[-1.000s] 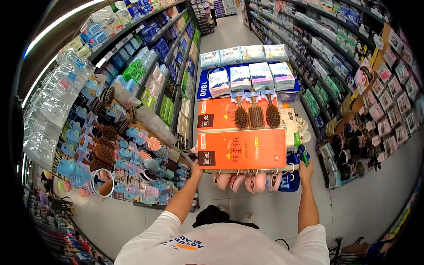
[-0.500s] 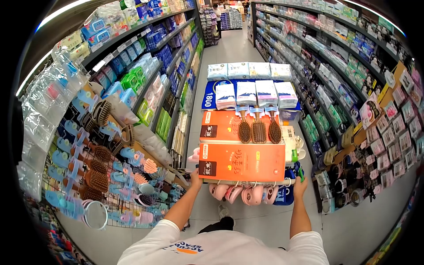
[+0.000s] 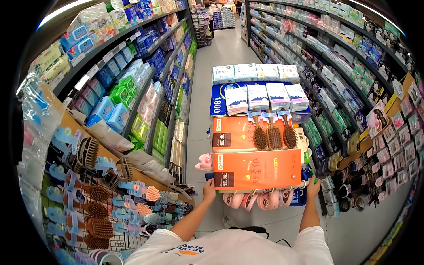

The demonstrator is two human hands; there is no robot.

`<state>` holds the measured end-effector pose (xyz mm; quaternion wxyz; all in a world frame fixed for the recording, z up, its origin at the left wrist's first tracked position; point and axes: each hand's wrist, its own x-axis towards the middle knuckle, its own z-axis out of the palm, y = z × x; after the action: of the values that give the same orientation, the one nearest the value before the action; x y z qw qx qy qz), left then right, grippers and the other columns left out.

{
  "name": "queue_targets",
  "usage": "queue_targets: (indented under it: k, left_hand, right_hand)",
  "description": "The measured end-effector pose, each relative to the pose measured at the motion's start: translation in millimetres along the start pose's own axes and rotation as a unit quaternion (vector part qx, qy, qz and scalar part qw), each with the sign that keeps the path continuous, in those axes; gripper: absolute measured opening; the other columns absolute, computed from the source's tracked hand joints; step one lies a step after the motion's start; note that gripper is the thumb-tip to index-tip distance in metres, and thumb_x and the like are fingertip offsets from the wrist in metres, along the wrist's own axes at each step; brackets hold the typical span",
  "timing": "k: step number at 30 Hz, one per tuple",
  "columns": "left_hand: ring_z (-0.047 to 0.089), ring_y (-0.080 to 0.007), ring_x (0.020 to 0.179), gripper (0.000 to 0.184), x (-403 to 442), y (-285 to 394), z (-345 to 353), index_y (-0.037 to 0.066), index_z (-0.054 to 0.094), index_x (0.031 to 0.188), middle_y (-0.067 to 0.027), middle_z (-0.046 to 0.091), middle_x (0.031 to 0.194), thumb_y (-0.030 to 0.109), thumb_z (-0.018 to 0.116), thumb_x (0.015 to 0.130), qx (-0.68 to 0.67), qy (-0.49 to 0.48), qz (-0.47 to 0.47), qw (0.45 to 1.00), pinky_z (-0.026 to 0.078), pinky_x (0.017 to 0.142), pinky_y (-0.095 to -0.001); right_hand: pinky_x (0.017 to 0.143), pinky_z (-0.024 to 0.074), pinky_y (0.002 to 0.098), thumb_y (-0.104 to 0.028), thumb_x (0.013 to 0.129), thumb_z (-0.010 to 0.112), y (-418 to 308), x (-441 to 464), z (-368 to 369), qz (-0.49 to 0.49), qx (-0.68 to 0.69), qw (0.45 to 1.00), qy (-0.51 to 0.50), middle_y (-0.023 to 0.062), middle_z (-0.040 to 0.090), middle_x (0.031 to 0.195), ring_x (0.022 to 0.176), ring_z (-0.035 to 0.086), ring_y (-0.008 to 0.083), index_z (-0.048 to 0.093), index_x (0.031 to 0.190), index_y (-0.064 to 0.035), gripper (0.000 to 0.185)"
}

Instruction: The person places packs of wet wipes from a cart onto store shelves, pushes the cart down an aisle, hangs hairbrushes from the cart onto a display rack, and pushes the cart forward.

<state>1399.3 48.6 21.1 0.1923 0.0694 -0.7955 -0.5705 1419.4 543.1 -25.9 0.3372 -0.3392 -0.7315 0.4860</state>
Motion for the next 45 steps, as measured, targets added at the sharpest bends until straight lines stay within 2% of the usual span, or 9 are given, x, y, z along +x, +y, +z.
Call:
queue_targets:
  k: [9, 11, 14, 17, 21, 26, 36, 43, 45]
  left_hand:
    - [0.059, -0.0360, 0.089, 0.029, 14.4, 12.8, 10.2, 0.002, 0.061, 0.102, -0.0204, 0.063, 0.094, 0.026, 0.046, 0.094, 0.015, -0.001, 0.011, 1.000, 0.045, 0.078, -0.0381]
    - [0.060, -0.0314, 0.086, 0.028, 20.4, 15.1, 7.6, 0.002, 0.059, 0.102, -0.0186, 0.063, 0.090, 0.025, 0.045, 0.095, -0.009, -0.009, 0.040, 0.999, 0.045, 0.076, -0.0353]
    - [0.059, -0.0225, 0.082, 0.030, 40.1, -17.1, 9.7, 0.000, 0.060, 0.104, -0.0135, 0.063, 0.089, 0.026, 0.047, 0.096, -0.031, -0.043, 0.024, 0.998, 0.045, 0.075, -0.0313]
    - [0.056, -0.0160, 0.089, 0.034, 46.8, 11.1, -10.6, -0.003, 0.055, 0.112, -0.0069, 0.061, 0.099, 0.023, 0.059, 0.091, -0.213, 0.004, -0.076, 0.974, 0.045, 0.079, -0.0272]
    - [0.054, -0.0127, 0.091, 0.031, 82.9, 89.6, -38.3, -0.002, 0.054, 0.110, -0.0063, 0.058, 0.099, 0.019, 0.063, 0.088, -0.215, 0.181, 0.073, 0.957, 0.043, 0.081, -0.0250]
    - [0.059, -0.0152, 0.088, 0.028, 85.0, 230.1, 21.3, -0.003, 0.059, 0.104, -0.0088, 0.062, 0.103, 0.013, 0.067, 0.083, -0.166, 0.022, 0.205, 0.964, 0.048, 0.079, -0.0283]
    - [0.060, -0.0282, 0.095, 0.085, 73.8, 271.3, 128.4, -0.002, 0.043, 0.126, -0.0194, 0.059, 0.108, 0.041, 0.080, 0.063, 0.131, -0.118, 0.086, 0.981, 0.048, 0.083, -0.0377]
    - [0.063, -0.0191, 0.087, 0.068, 77.2, 276.8, 132.8, -0.007, 0.047, 0.114, -0.0146, 0.061, 0.095, 0.027, 0.082, 0.066, 0.037, -0.167, 0.026, 0.985, 0.050, 0.071, -0.0287]
    - [0.063, -0.0163, 0.081, 0.051, 77.5, 266.9, 137.8, -0.006, 0.048, 0.106, -0.0117, 0.060, 0.092, 0.016, 0.078, 0.070, -0.186, -0.168, -0.003, 0.968, 0.051, 0.066, -0.0273]
  right_hand:
    - [0.077, 0.0443, 0.0411, -0.043, 0.088, 0.055, 0.5, 27.1, 15.4, -0.056, 0.003, 0.998, 0.033, 0.0235, 0.061, 0.089, 0.084, 0.059, 0.0352, 0.057, 0.095, 0.0051, 0.049]
    - [0.077, 0.0440, 0.0410, -0.046, 0.086, 0.056, -9.0, 29.4, 12.8, 0.022, 0.003, 0.999, -0.040, 0.0239, 0.060, 0.087, 0.084, 0.059, 0.0354, 0.059, 0.092, 0.0066, 0.053]
    - [0.087, 0.0424, 0.0449, -0.056, 0.083, 0.055, -14.2, 41.0, 17.2, 0.008, -0.078, 0.995, 0.056, 0.0272, 0.061, 0.099, 0.097, 0.057, 0.0415, 0.061, 0.100, 0.0060, 0.064]
    - [0.086, 0.0412, 0.0436, -0.042, 0.087, 0.057, -90.0, 40.0, 3.8, -0.103, -0.029, 0.979, 0.174, 0.0221, 0.061, 0.100, 0.096, 0.055, 0.0371, 0.061, 0.098, 0.0032, 0.046]
    - [0.086, 0.0410, 0.0384, -0.025, 0.087, 0.061, -218.8, 26.8, -5.9, -0.272, 0.078, 0.954, 0.101, 0.0151, 0.061, 0.101, 0.099, 0.054, 0.0303, 0.062, 0.098, 0.0009, 0.028]
    - [0.069, 0.0485, 0.0371, -0.018, 0.081, 0.061, -336.3, -10.8, 56.4, -0.408, 0.115, 0.895, -0.142, 0.0142, 0.065, 0.080, 0.077, 0.061, 0.0283, 0.066, 0.087, -0.0006, 0.019]
    - [0.069, 0.0494, 0.0478, -0.025, 0.073, 0.061, -402.8, -18.8, 125.8, -0.436, -0.194, 0.834, -0.277, 0.0240, 0.065, 0.080, 0.076, 0.063, 0.0401, 0.061, 0.083, 0.0021, 0.030]
    - [0.071, 0.0492, 0.0475, -0.026, 0.071, 0.064, -407.2, -14.9, 125.9, -0.413, -0.179, 0.842, -0.296, 0.0261, 0.064, 0.082, 0.080, 0.063, 0.0410, 0.059, 0.089, 0.0033, 0.035]
    - [0.071, 0.0497, 0.0455, -0.028, 0.071, 0.065, -405.3, -12.6, 123.1, -0.400, -0.172, 0.846, -0.308, 0.0245, 0.065, 0.083, 0.080, 0.064, 0.0389, 0.059, 0.090, 0.0031, 0.037]
